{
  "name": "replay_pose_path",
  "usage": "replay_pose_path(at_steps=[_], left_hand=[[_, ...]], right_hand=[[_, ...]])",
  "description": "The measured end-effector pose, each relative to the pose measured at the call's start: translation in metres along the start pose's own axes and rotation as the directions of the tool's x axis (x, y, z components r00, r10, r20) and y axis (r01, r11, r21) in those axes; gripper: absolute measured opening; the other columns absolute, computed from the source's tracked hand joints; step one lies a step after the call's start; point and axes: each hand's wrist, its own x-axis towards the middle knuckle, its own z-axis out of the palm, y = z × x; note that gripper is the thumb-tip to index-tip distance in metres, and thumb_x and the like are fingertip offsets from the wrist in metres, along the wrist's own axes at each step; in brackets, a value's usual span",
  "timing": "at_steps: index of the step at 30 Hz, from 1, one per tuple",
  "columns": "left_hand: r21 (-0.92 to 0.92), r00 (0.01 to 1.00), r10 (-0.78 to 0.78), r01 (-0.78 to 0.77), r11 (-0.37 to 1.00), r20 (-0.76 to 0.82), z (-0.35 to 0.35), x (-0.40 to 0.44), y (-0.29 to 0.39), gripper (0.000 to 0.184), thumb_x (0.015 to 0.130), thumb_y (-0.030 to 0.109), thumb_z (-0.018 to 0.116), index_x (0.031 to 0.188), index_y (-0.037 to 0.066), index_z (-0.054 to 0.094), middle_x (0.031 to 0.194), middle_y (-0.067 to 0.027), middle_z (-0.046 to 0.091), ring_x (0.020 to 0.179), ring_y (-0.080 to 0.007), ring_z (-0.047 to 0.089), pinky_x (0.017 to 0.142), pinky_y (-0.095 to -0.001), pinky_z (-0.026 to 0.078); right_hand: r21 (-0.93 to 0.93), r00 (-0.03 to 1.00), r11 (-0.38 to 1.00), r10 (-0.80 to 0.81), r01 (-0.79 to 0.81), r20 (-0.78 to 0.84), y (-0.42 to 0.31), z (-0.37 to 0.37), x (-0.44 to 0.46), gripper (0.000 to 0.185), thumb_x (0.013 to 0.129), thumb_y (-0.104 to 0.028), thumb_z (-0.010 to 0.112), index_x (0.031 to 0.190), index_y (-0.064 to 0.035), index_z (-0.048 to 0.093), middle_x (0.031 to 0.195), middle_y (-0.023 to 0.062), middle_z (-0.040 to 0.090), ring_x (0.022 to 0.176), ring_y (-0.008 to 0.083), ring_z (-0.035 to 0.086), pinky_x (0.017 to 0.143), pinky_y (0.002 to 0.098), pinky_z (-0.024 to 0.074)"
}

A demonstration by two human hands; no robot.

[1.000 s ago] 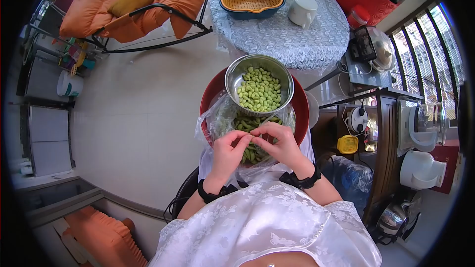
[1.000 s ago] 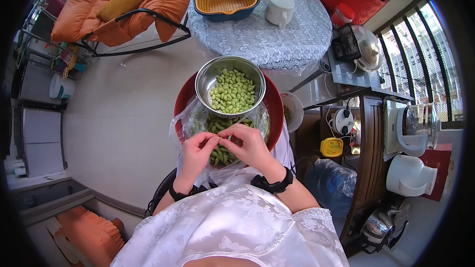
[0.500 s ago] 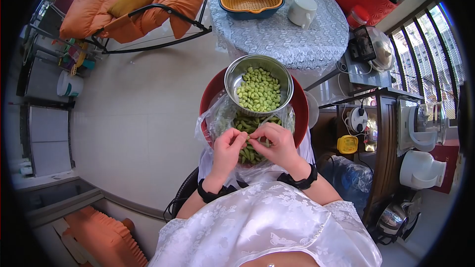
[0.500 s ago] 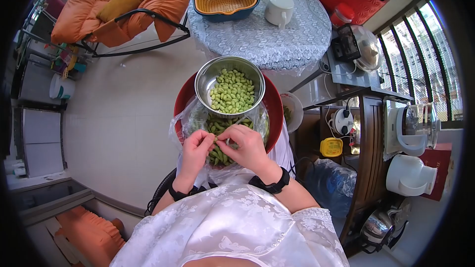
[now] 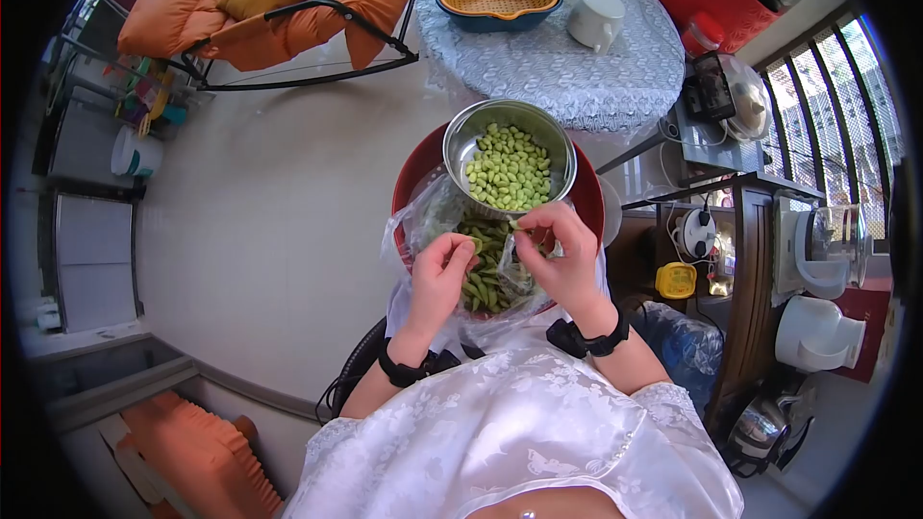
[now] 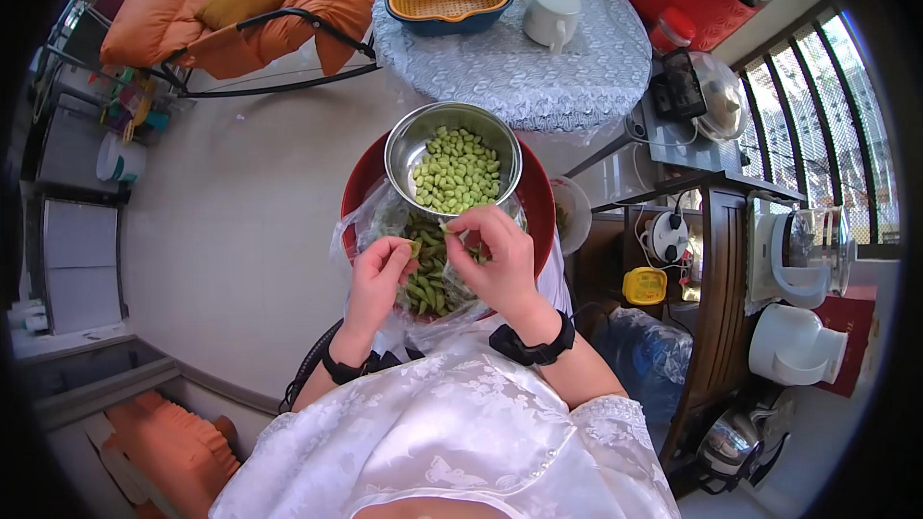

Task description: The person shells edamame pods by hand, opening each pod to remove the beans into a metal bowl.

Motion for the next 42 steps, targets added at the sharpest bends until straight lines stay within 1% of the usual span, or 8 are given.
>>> replay_pose_path(at_steps=[10,19,23,27,29,32,35,42], left_hand=[[0.082,0.999,0.025,-0.023,0.996,-0.029,-0.009,0.002,-0.009,0.023,0.097,0.01,0.063,0.118,0.002,0.068,0.095,-0.0021,0.07,0.083,-0.0081,0.063,0.069,-0.024,0.05],[0.093,0.961,-0.04,0.015,0.996,0.275,-0.003,-0.003,0.011,0.026,0.095,0.005,0.064,0.121,0.001,0.066,0.103,-0.0053,0.072,0.089,-0.0099,0.066,0.079,-0.0242,0.052],[-0.071,0.932,-0.136,0.169,0.983,0.335,0.001,-0.003,0.015,0.016,0.096,0.003,0.064,0.111,-0.001,0.065,0.103,-0.0066,0.072,0.087,-0.0095,0.067,0.077,-0.0238,0.053],[0.012,0.946,-0.05,0.049,0.999,0.321,0.007,-0.003,0.019,0.012,0.092,0.003,0.068,0.102,0.001,0.064,0.101,-0.0079,0.072,0.088,-0.017,0.069,0.077,-0.0304,0.054],[0.599,0.813,0.323,-0.578,0.555,0.485,-0.001,0.002,0.017,0.019,0.084,0.007,0.074,0.1,0.002,0.066,0.107,-0.008,0.071,0.096,-0.0276,0.068,0.083,-0.0372,0.054],[0.74,0.819,0.31,-0.571,0.355,0.483,-0.012,0.005,0.004,0.019,0.081,0.004,0.068,0.1,0.002,0.07,0.107,-0.0096,0.068,0.103,-0.0324,0.062,0.091,-0.0414,0.051],[0.796,0.821,0.272,-0.562,0.224,0.503,-0.014,0.005,0.0,0.022,0.078,0.001,0.063,0.099,0.002,0.071,0.11,-0.011,0.065,0.105,-0.0311,0.059,0.092,-0.0414,0.049],[0.832,0.832,0.227,-0.541,0.122,0.507,-0.005,0.0,-0.002,0.023,0.078,0.002,0.062,0.099,0.001,0.073,0.107,-0.011,0.061,0.106,-0.0327,0.056,0.092,-0.0429,0.049]], right_hand=[[-0.152,0.984,0.988,0.006,-0.034,-0.18,0.023,-0.003,0.036,0.023,0.08,0.003,0.074,0.099,-0.0071,0.07,0.094,0.0051,0.068,0.065,0.0127,0.063,0.053,0.0259,0.0455],[-0.019,0.939,0.99,-0.128,0.141,0.319,0.002,-0.01,-0.012,0.023,0.081,-0.004,0.076,0.103,-0.0089,0.073,0.093,0.0079,0.067,0.08,0.0248,0.068,0.067,0.0331,0.0555],[0.033,0.93,0.999,0.003,-0.016,0.368,0.01,-0.019,-0.022,0.017,0.083,-0.005,0.076,0.1,-0.0052,0.072,0.091,0.0083,0.067,0.077,0.0239,0.067,0.066,0.0325,0.0537],[0.116,0.948,0.983,0.103,-0.144,0.3,0.01,-0.033,-0.025,0.009,0.086,-0.003,0.073,0.094,-0.0005,0.07,0.087,0.0067,0.066,0.073,0.0166,0.063,0.061,0.0277,0.0482],[0.186,0.962,0.948,0.238,-0.26,0.135,0.027,-0.043,-0.032,0.006,0.089,-0.001,0.071,0.094,0.0002,0.068,0.089,0.0033,0.065,0.072,0.0088,0.059,0.061,0.0235,0.0446],[0.473,0.909,0.839,0.384,-0.269,-0.163,0.055,-0.066,-0.03,0.006,0.096,-0.004,0.067,0.099,0.0015,0.067,0.097,-0.0002,0.065,0.083,0.0053,0.06,0.075,0.0194,0.0474],[0.254,0.814,0.898,0.435,-0.36,-0.384,0.108,-0.096,-0.028,0.011,0.096,-0.01,0.069,0.101,0.0007,0.069,0.089,-0.0009,0.068,0.08,0.005,0.061,0.072,0.0192,0.047],[-0.065,0.779,0.849,0.448,-0.525,-0.44,0.233,-0.122,-0.048,0.017,0.09,-0.016,0.072,0.097,0.0,0.073,0.081,0.0016,0.071,0.073,0.0068,0.063,0.069,0.0238,0.0497]])
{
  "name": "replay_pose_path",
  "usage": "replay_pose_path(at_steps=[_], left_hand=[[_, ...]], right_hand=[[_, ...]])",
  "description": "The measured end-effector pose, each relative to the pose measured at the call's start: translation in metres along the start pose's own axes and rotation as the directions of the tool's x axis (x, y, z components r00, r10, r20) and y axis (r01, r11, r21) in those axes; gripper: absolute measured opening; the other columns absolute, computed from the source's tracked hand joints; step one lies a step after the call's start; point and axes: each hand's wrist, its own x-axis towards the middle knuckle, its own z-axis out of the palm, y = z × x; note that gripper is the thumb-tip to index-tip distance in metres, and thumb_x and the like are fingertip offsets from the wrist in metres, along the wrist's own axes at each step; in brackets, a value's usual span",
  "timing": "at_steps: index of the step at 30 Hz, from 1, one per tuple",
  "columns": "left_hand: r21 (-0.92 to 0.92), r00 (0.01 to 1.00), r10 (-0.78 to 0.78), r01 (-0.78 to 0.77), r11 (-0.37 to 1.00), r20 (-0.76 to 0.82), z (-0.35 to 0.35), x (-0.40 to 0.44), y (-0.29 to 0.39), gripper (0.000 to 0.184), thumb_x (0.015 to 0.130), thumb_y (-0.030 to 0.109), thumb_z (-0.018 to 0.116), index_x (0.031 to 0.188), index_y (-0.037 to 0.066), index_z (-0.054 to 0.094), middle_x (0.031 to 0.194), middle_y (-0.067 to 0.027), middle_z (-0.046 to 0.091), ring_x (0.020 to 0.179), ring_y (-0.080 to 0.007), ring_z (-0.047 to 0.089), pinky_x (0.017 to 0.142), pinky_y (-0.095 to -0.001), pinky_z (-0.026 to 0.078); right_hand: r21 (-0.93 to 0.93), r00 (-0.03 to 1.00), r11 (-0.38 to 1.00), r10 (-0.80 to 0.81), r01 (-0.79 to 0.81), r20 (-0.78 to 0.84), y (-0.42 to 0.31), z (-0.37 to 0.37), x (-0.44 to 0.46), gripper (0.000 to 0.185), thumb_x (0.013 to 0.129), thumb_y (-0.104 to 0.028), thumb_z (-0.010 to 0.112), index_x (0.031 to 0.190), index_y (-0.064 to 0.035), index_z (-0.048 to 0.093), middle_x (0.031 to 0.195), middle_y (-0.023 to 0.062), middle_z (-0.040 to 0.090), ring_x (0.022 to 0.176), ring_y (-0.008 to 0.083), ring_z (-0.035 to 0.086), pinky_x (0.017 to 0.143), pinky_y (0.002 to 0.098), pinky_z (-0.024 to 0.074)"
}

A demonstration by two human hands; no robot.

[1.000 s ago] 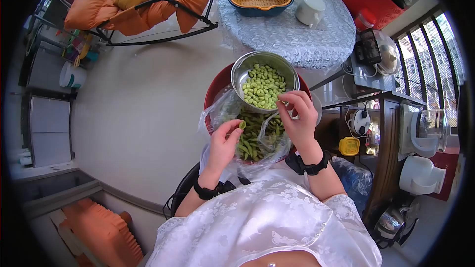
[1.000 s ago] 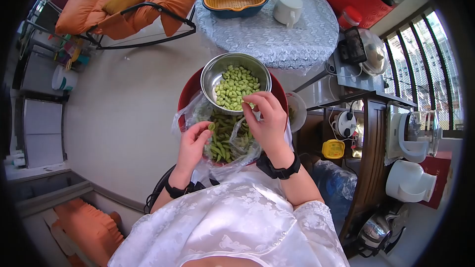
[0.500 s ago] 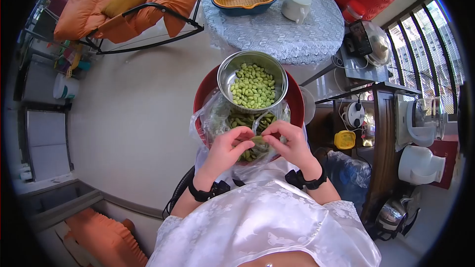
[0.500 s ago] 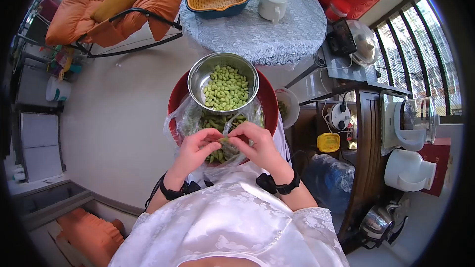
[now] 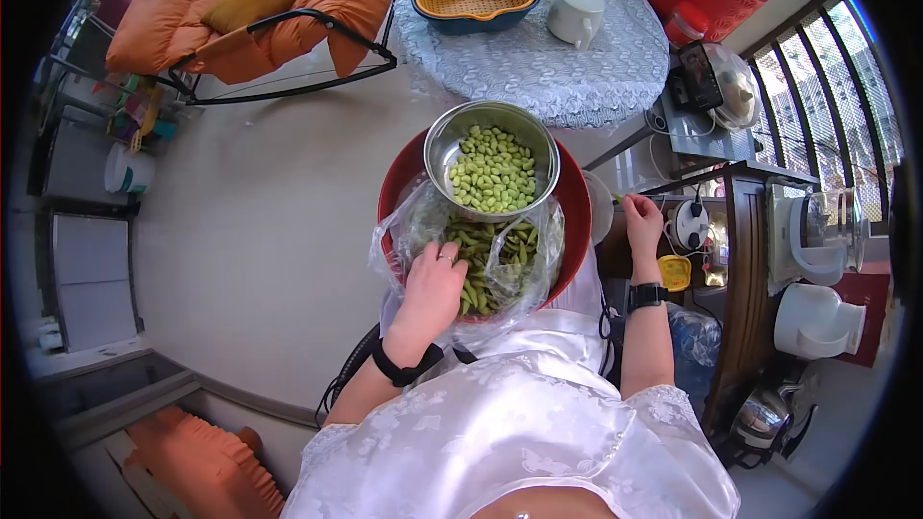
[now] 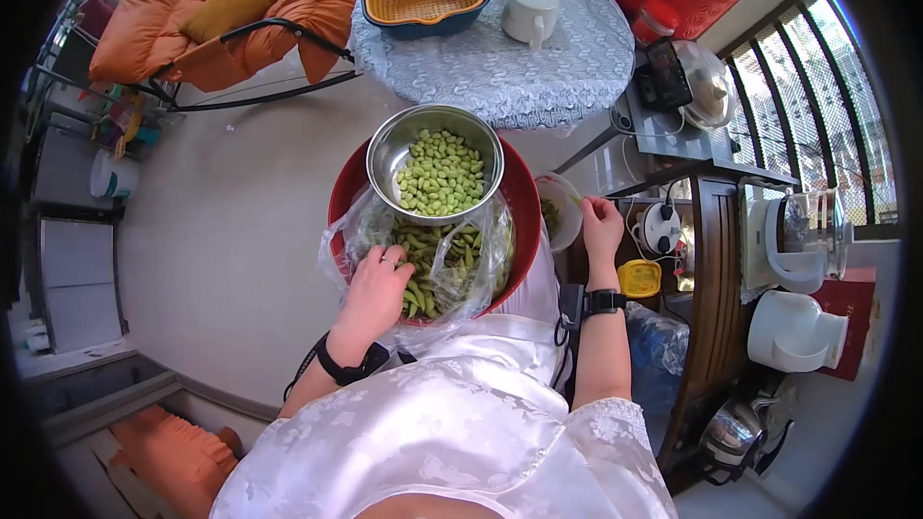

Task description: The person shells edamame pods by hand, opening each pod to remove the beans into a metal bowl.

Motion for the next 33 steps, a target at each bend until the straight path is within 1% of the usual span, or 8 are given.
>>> replay_pose_path(at_steps=[11,17,21,25,27,28,30,33], left_hand=[[-0.171,0.999,-0.042,0.036,0.985,-0.033,0.001,0.0,-0.011,0.015,0.077,-0.002,0.058,0.088,0.003,0.068,0.103,-0.0111,0.062,0.103,-0.0323,0.055,0.088,-0.0427,0.05],[-0.257,0.998,-0.056,0.059,0.965,0.016,-0.002,0.002,-0.014,0.008,0.081,-0.001,0.064,0.086,0.003,0.067,0.1,-0.0098,0.065,0.101,-0.0321,0.056,0.091,-0.0415,0.048],[-0.358,0.988,-0.139,0.107,0.928,-0.065,-0.007,0.004,-0.006,0.014,0.082,-0.001,0.065,0.094,0.004,0.071,0.098,-0.0106,0.065,0.099,-0.0333,0.056,0.091,-0.0409,0.048],[-0.494,0.981,-0.15,0.07,0.867,-0.126,-0.015,0.008,-0.005,0.015,0.087,0.002,0.067,0.102,0.002,0.072,0.098,-0.0076,0.065,0.096,-0.0246,0.06,0.086,-0.0342,0.049],[-0.927,0.941,-0.336,0.158,0.341,0.037,-0.015,0.009,-0.003,0.015,0.092,0.005,0.068,0.106,0.0,0.07,0.096,-0.0016,0.066,0.089,-0.0121,0.061,0.077,-0.0258,0.049],[-0.927,0.941,-0.338,0.156,0.342,0.034,-0.018,0.009,-0.001,0.015,0.092,0.005,0.068,0.106,0.0,0.07,0.096,-0.0016,0.066,0.089,-0.0121,0.061,0.077,-0.0258,0.049],[-0.97,0.904,-0.379,0.235,0.056,0.197,-0.024,0.009,0.006,0.015,0.095,0.008,0.069,0.108,0.0,0.07,0.094,0.0019,0.066,0.083,-0.0045,0.06,0.071,-0.0202,0.047],[-0.982,0.904,-0.404,0.179,0.054,0.143,-0.016,0.008,0.011,0.015,0.094,0.008,0.07,0.108,0.002,0.07,0.091,0.0024,0.068,0.081,-0.0041,0.06,0.071,-0.0198,0.047]], right_hand=[[0.019,0.998,0.998,0.062,-0.062,-0.007,0.038,0.02,0.019,0.027,0.089,-0.021,0.074,0.105,0.0,0.074,0.092,0.0053,0.074,0.082,0.0112,0.066,0.077,0.0267,0.0513],[0.411,0.998,0.91,-0.053,0.058,-0.023,-0.098,0.02,-0.034,0.01,0.095,-0.008,0.069,0.101,-0.0012,0.071,0.089,-0.0036,0.066,0.076,0.0034,0.057,0.07,0.019,0.0457],[0.367,0.959,0.892,-0.282,0.264,-0.004,-0.155,0.018,-0.072,0.005,0.091,-0.001,0.07,0.096,0.0003,0.069,0.084,-0.0012,0.064,0.068,0.003,0.053,0.061,0.0195,0.0422],[0.231,0.842,0.909,-0.41,0.346,0.35,-0.202,0.022,-0.107,0.008,0.085,-0.001,0.073,0.092,-0.0012,0.072,0.08,0.003,0.065,0.06,0.007,0.054,0.054,0.0224,0.0408],[0.253,0.768,0.912,-0.409,0.324,0.493,-0.213,0.031,-0.122,0.01,0.084,-0.003,0.074,0.094,-0.0022,0.073,0.08,0.0031,0.067,0.059,0.0077,0.054,0.053,0.0238,0.042],[0.26,0.747,0.923,-0.383,0.284,0.543,-0.212,0.038,-0.128,0.012,0.083,-0.007,0.076,0.094,-0.0021,0.074,0.08,0.004,0.069,0.058,0.0083,0.055,0.053,0.0243,0.0431],[0.277,0.732,0.943,-0.321,0.186,0.6,-0.208,0.048,-0.138,0.013,0.083,-0.008,0.076,0.094,-0.0017,0.074,0.08,0.0038,0.068,0.058,0.0079,0.055,0.053,0.0238,0.0431],[0.296,0.721,0.955,-0.227,0.031,0.655,-0.206,0.059,-0.144,0.015,0.084,-0.011,0.076,0.093,-0.0001,0.073,0.077,0.0011,0.067,0.059,0.0051,0.054,0.053,0.0221,0.0424]])
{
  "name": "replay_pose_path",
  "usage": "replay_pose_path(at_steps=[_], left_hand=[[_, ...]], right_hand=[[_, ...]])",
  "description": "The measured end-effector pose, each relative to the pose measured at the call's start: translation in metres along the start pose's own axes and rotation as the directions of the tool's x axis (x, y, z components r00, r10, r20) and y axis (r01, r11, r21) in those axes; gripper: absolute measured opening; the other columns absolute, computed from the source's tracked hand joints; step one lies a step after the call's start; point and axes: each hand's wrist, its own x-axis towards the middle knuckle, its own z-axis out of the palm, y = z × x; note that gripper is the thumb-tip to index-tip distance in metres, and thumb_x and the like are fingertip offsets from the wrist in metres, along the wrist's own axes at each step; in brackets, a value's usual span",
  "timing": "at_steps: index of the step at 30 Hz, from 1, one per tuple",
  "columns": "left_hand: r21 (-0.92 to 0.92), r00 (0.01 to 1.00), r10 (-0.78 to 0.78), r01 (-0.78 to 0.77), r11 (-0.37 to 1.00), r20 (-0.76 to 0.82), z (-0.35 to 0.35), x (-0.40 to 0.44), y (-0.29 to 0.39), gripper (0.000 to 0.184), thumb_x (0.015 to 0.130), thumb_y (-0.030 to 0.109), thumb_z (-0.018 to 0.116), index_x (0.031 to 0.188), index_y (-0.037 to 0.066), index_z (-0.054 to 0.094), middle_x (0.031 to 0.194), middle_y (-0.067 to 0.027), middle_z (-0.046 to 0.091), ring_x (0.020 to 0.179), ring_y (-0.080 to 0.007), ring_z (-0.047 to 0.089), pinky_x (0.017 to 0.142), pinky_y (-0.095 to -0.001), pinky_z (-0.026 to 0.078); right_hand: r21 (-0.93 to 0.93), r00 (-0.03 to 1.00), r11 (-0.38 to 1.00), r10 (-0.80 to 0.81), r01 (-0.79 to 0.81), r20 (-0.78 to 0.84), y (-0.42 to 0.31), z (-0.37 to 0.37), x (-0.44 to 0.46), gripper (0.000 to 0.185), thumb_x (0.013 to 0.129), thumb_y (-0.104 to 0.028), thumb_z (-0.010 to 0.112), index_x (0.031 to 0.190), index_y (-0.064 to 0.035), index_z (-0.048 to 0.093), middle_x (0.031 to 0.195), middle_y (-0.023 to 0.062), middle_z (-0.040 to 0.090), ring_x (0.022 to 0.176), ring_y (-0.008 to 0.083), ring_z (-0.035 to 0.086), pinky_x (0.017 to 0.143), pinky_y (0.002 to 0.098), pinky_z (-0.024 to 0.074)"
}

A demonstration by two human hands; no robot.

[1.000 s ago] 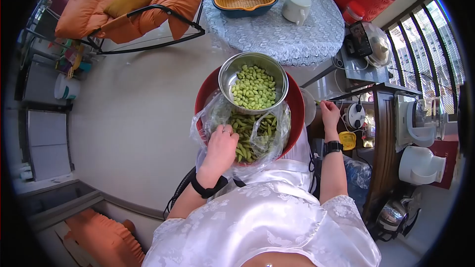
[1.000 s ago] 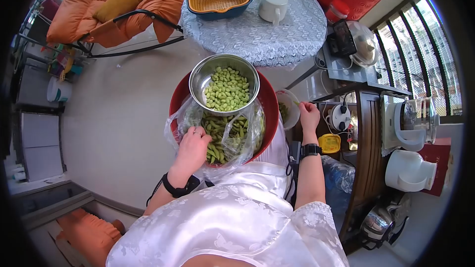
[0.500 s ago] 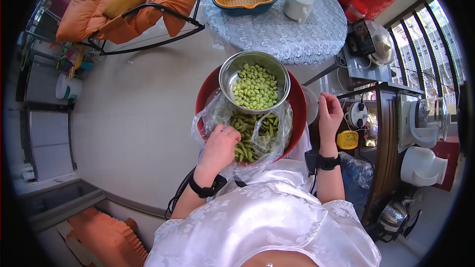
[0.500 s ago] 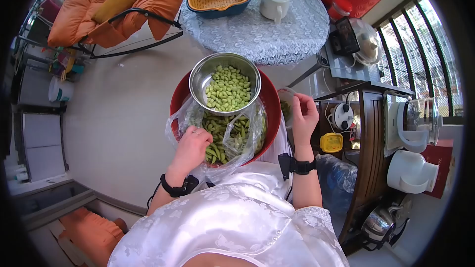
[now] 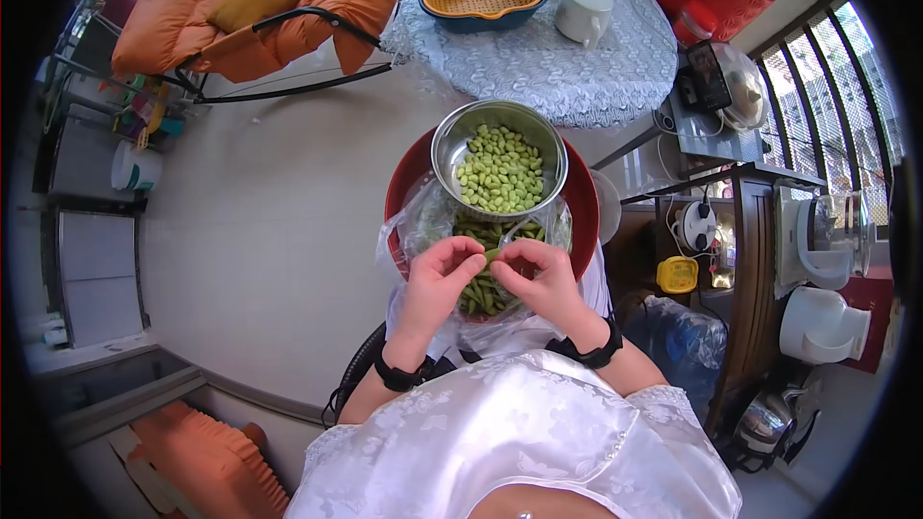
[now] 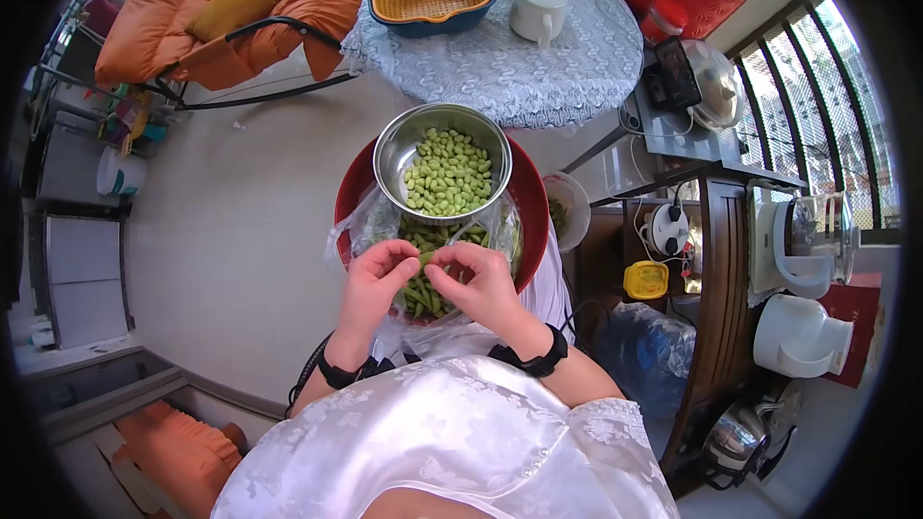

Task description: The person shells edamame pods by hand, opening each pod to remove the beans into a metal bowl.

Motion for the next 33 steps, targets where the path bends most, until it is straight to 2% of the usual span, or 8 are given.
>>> replay_pose_path(at_steps=[5,10,12,14,22,25,27,33], left_hand=[[0.021,1.0,0.003,-0.002,1.0,-0.014,0.002,-0.005,0.0,0.015,0.093,0.006,0.071,0.107,0.001,0.07,0.093,0.0009,0.069,0.082,-0.0043,0.061,0.07,-0.02,0.048],[0.05,1.0,-0.003,0.004,0.999,-0.027,0.0,-0.005,-0.006,0.017,0.091,0.003,0.072,0.107,-0.001,0.07,0.095,-0.0014,0.07,0.083,-0.0059,0.063,0.071,-0.0204,0.05],[0.137,0.991,0.133,-0.128,0.982,-0.027,0.002,-0.006,-0.008,0.02,0.091,0.0,0.072,0.11,-0.004,0.07,0.1,-0.0042,0.071,0.087,-0.0088,0.066,0.076,-0.0217,0.053],[0.159,0.988,0.157,-0.153,0.975,-0.013,0.003,-0.006,-0.007,0.022,0.09,-0.002,0.072,0.112,-0.004,0.07,0.102,-0.0052,0.071,0.089,-0.0104,0.067,0.079,-0.0227,0.054],[0.316,0.992,0.114,-0.091,0.945,-0.055,0.012,-0.013,0.004,0.029,0.088,-0.002,0.073,0.117,-0.003,0.07,0.107,-0.0083,0.072,0.091,-0.0135,0.07,0.083,-0.0261,0.057],[0.399,0.981,0.181,-0.138,0.907,-0.071,0.015,-0.015,0.003,0.028,0.088,-0.002,0.073,0.116,-0.003,0.07,0.107,-0.01,0.072,0.089,-0.0147,0.071,0.081,-0.0266,0.058],[0.416,0.959,0.261,-0.193,0.889,-0.112,0.02,-0.016,0.004,0.026,0.084,-0.001,0.075,0.11,-0.002,0.073,0.101,-0.0125,0.074,0.081,-0.0191,0.075,0.072,-0.028,0.059],[0.433,0.945,0.31,-0.236,0.87,-0.108,0.022,-0.016,0.001,0.025,0.084,-0.002,0.073,0.11,-0.002,0.073,0.101,-0.0129,0.074,0.082,-0.0193,0.075,0.072,-0.0279,0.06]], right_hand=[[0.189,0.994,0.977,0.105,-0.096,-0.037,0.009,0.006,0.004,0.012,0.087,-0.011,0.074,0.09,0.0002,0.073,0.073,-0.0036,0.066,0.062,0.0014,0.053,0.055,0.0201,0.0417],[0.193,0.994,0.976,0.11,-0.105,-0.016,0.009,0.005,0.004,0.011,0.088,-0.01,0.074,0.09,0.0001,0.072,0.075,-0.0035,0.067,0.064,0.0014,0.054,0.056,0.0193,0.0423],[0.218,0.993,0.97,0.116,-0.111,-0.012,0.01,0.006,0.004,0.01,0.088,-0.01,0.073,0.09,0.0001,0.072,0.075,-0.0036,0.067,0.064,0.0013,0.054,0.057,0.019,0.0424],[0.288,0.988,0.946,0.157,-0.146,-0.013,0.012,0.006,0.003,0.01,0.088,-0.009,0.073,0.091,0.0001,0.073,0.076,-0.0039,0.067,0.064,0.0013,0.054,0.057,0.0186,0.0423],[0.179,0.996,0.983,0.055,-0.041,-0.076,0.015,0.009,0.007,0.009,0.088,-0.008,0.073,0.088,0.0003,0.071,0.075,-0.0029,0.066,0.063,0.0017,0.053,0.056,0.0199,0.0426],[0.13,0.997,0.991,0.033,-0.022,-0.077,0.013,0.01,0.006,0.009,0.087,-0.008,0.073,0.087,0.0005,0.07,0.073,-0.0033,0.064,0.062,0.0013,0.051,0.054,0.0199,0.0409],[0.123,0.996,0.992,0.028,-0.018,-0.084,0.014,0.011,0.005,0.009,0.086,-0.008,0.073,0.086,0.0007,0.07,0.072,-0.0037,0.063,0.061,0.0009,0.05,0.053,0.0198,0.0394],[0.192,0.994,0.98,0.073,-0.056,-0.078,0.016,0.014,0.004,0.011,0.085,-0.005,0.071,0.08,0.0007,0.063,0.068,-0.0053,0.056,0.059,0.0,0.043,0.05,0.0204,0.0335]])
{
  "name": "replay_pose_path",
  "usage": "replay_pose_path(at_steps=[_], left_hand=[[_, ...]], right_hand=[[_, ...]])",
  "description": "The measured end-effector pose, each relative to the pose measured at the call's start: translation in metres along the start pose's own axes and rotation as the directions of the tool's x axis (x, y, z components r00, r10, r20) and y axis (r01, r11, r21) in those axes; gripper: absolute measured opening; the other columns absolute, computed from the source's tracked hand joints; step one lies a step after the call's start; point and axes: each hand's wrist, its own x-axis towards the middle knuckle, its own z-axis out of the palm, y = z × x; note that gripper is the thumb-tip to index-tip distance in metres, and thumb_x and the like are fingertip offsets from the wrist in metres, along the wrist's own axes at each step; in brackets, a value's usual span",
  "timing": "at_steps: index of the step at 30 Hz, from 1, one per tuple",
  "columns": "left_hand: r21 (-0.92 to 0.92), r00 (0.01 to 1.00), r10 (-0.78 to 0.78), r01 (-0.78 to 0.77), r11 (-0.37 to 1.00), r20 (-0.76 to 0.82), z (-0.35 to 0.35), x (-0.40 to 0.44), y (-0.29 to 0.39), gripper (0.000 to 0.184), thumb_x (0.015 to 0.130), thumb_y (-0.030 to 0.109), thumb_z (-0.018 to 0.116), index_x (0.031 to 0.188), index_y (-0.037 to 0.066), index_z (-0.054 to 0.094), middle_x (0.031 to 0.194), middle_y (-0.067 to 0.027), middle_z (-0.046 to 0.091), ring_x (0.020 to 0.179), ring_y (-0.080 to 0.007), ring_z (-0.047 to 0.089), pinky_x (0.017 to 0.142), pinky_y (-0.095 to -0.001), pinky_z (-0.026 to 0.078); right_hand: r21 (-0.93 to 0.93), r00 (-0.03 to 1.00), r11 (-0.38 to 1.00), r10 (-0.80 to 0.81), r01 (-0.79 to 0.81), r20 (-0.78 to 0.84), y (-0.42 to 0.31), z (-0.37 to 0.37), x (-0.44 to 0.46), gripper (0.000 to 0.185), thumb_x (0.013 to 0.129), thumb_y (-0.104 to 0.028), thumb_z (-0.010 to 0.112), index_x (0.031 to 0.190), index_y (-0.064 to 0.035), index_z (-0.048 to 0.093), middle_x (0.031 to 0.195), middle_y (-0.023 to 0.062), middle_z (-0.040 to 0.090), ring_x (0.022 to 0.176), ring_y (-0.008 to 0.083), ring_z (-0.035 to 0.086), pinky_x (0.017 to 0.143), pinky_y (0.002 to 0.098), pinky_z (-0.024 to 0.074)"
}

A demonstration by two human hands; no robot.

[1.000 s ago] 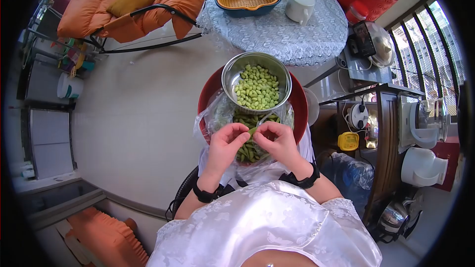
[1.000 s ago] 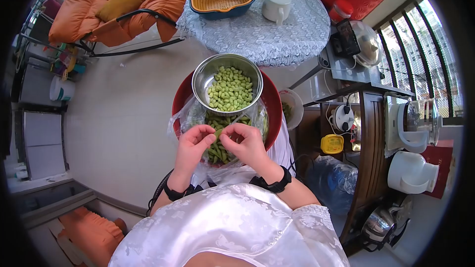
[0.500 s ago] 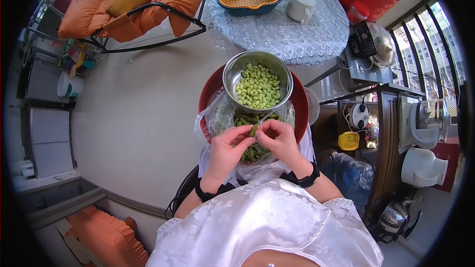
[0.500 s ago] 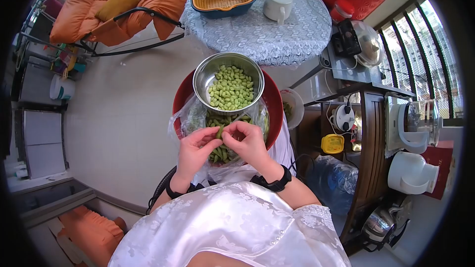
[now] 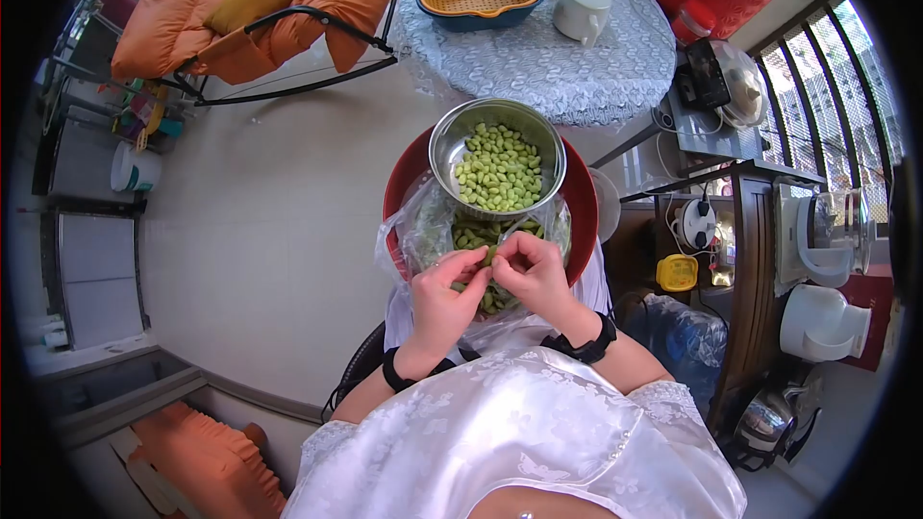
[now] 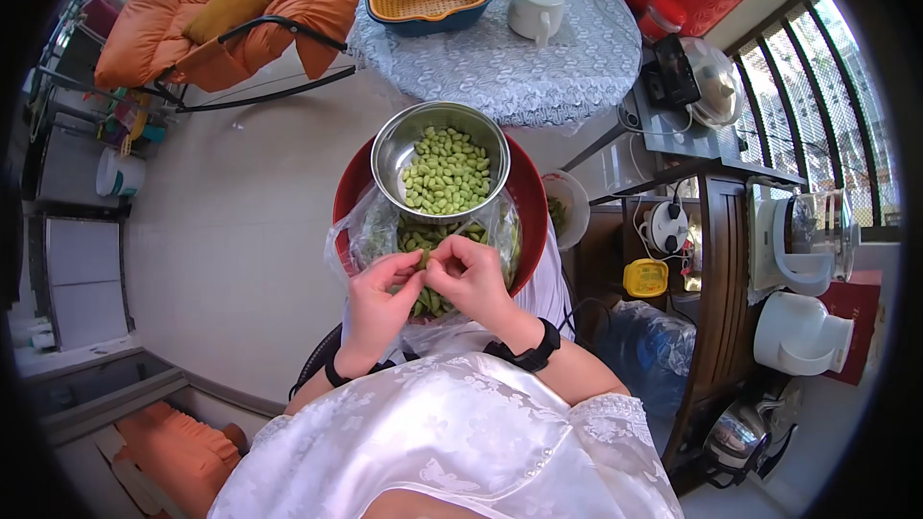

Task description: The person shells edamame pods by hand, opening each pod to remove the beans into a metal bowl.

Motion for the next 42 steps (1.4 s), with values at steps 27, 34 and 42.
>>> replay_pose_path(at_steps=[27,34,42], left_hand=[[-0.142,0.994,-0.101,0.094,0.985,-0.048,0.007,0.005,-0.018,0.021,0.091,0.0,0.065,0.11,-0.004,0.072,0.097,-0.0118,0.076,0.085,-0.0128,0.071,0.077,-0.0269,0.056],[0.054,0.995,0.036,-0.031,0.998,-0.09,0.006,0.009,-0.014,0.018,0.094,0.003,0.064,0.108,-0.003,0.073,0.094,-0.0098,0.076,0.076,-0.0111,0.067,0.072,-0.0269,0.055],[-0.403,0.934,-0.336,0.356,0.843,0.122,0.003,0.014,-0.034,0.02,0.1,0.007,0.058,0.109,-0.004,0.072,0.092,-0.0046,0.073,0.071,-0.007,0.064,0.065,-0.0224,0.053]], right_hand=[[-0.216,0.968,0.955,-0.231,0.205,-0.098,-0.005,0.018,0.005,0.013,0.078,-0.003,0.07,0.075,-0.0004,0.057,0.066,0.006,0.058,0.054,0.0111,0.053,0.05,0.0268,0.0436],[-0.316,0.958,0.918,-0.277,0.24,-0.078,-0.006,0.014,0.01,0.012,0.078,-0.002,0.068,0.074,-0.0005,0.056,0.064,0.0057,0.057,0.054,0.0111,0.053,0.049,0.0264,0.0417],[-0.269,0.958,0.928,-0.283,0.258,-0.055,-0.005,0.011,0.009,0.011,0.079,0.0,0.067,0.075,0.0006,0.057,0.065,0.0034,0.056,0.054,0.0064,0.049,0.048,0.0241,0.0391]])
